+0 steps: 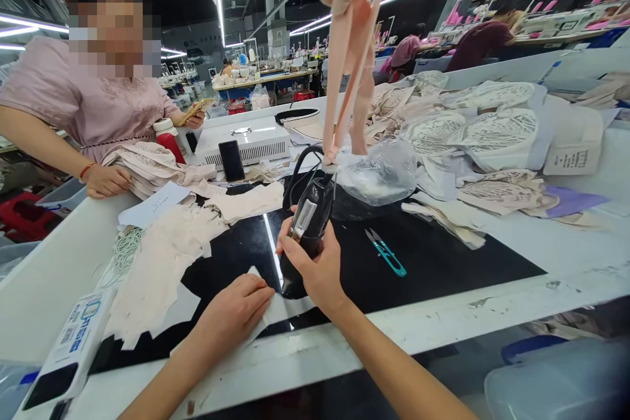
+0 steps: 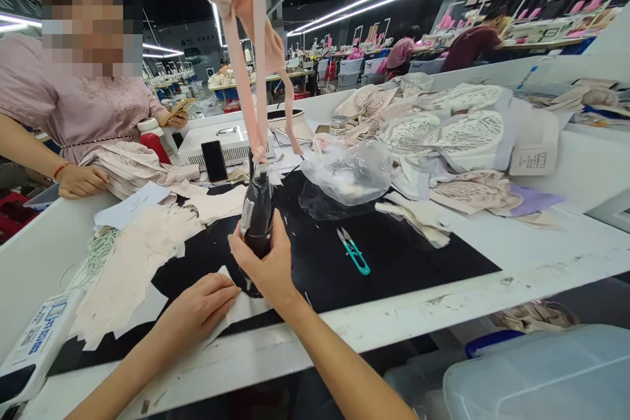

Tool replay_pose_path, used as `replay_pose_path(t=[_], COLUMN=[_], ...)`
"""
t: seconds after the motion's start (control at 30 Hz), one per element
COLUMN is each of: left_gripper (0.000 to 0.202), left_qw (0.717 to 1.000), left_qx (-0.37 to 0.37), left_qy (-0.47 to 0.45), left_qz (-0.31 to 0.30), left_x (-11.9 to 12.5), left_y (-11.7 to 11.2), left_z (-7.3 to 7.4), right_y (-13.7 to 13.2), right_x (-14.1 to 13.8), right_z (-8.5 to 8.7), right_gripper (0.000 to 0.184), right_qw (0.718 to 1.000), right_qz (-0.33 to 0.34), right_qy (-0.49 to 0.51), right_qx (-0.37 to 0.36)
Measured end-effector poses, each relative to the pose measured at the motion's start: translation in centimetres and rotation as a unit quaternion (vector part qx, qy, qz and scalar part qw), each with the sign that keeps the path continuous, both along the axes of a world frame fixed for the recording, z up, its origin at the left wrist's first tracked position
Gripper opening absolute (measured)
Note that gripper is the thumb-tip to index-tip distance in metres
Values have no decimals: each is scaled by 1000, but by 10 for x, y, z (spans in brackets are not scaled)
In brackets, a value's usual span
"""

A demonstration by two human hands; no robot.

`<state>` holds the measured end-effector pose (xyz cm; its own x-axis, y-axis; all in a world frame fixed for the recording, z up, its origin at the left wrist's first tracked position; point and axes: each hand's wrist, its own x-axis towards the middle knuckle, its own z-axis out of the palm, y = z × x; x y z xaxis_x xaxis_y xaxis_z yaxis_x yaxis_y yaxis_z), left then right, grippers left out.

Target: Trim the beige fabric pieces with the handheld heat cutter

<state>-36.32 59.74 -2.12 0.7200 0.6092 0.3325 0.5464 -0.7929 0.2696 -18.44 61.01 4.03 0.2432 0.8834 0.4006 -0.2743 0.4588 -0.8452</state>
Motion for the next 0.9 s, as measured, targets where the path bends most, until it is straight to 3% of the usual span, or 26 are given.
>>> replay_pose_path(t=[0.57, 0.9], left_gripper=[29, 29], left_qw=[1000, 1000], left_qx=[-2, 4], left_qy=[-26, -20], left_qz=[14, 16], left_x=[-8, -10], left_y=[-11, -13], left_z=[-3, -4], right_y=[9, 6], right_x=[-17, -17], right_z=[-11, -9], right_gripper=[32, 24], right_qw=[1000, 999], right_qz=[12, -1], right_qy=[-28, -40], right_qx=[-1, 0])
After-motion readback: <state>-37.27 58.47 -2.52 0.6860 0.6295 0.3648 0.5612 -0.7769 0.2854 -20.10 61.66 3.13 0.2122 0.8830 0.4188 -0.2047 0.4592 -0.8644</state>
